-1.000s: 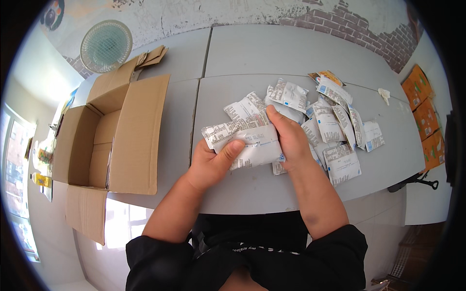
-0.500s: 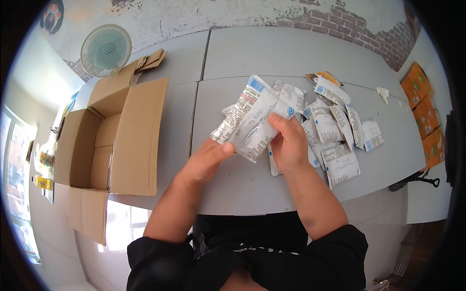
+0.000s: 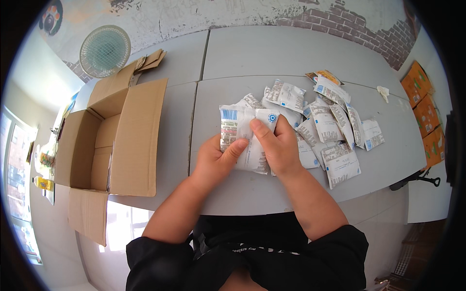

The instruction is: The person picks up individual milk packets from a pile on a desk and places them into a cardboard box.

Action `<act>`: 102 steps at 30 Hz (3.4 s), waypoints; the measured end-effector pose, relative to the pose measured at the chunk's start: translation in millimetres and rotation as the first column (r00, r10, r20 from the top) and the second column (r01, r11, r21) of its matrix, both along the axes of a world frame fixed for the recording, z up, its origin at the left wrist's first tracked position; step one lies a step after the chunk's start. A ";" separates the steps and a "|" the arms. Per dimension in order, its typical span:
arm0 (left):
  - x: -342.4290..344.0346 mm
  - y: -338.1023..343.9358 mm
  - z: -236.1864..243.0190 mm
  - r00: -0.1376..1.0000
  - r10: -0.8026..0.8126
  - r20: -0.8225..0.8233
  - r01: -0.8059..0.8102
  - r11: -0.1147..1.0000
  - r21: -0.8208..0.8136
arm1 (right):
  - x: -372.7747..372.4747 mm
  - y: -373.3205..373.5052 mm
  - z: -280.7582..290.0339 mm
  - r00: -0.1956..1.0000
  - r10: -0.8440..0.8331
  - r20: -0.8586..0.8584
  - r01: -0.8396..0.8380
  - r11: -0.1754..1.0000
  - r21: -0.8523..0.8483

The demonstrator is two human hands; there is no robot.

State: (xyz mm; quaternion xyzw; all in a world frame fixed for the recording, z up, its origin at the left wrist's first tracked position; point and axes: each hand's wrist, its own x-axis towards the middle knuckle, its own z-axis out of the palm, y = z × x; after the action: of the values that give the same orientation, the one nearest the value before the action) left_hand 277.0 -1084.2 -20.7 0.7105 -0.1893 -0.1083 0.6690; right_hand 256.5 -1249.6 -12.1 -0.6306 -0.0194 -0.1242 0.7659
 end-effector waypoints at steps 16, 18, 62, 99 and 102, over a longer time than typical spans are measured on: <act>-10.9 -7.2 -7.9 0.994 0.073 0.083 -0.067 0.994 -0.083 | 4.0 -2.2 7.0 0.991 0.082 -0.107 -0.059 0.977 0.203; -9.2 -6.6 -7.7 0.997 0.066 0.025 -0.063 0.990 -0.127 | 1.1 -1.2 10.4 0.998 0.062 -0.025 -0.063 0.997 -0.032; -16.1 12.4 15.1 0.795 -0.363 -0.485 0.307 0.932 -0.194 | 8.5 -3.3 1.1 0.961 0.230 -0.153 -0.135 0.876 0.462; -13.5 29.0 -6.5 0.950 0.015 -0.312 -0.049 0.994 -0.103 | 0.0 1.6 3.3 0.877 0.415 -0.244 -0.420 0.907 0.034; -15.8 29.2 -2.9 0.942 -0.008 -0.334 -0.035 0.992 -0.123 | 0.1 5.6 0.0 0.888 0.415 -0.198 -0.400 0.910 0.114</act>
State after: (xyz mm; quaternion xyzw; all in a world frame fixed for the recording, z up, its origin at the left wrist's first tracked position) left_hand 261.2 -1055.0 -23.6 0.6392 -0.0747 -0.2103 0.7360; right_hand 256.5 -1244.1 -12.2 -0.5948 -0.0629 0.1083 0.7940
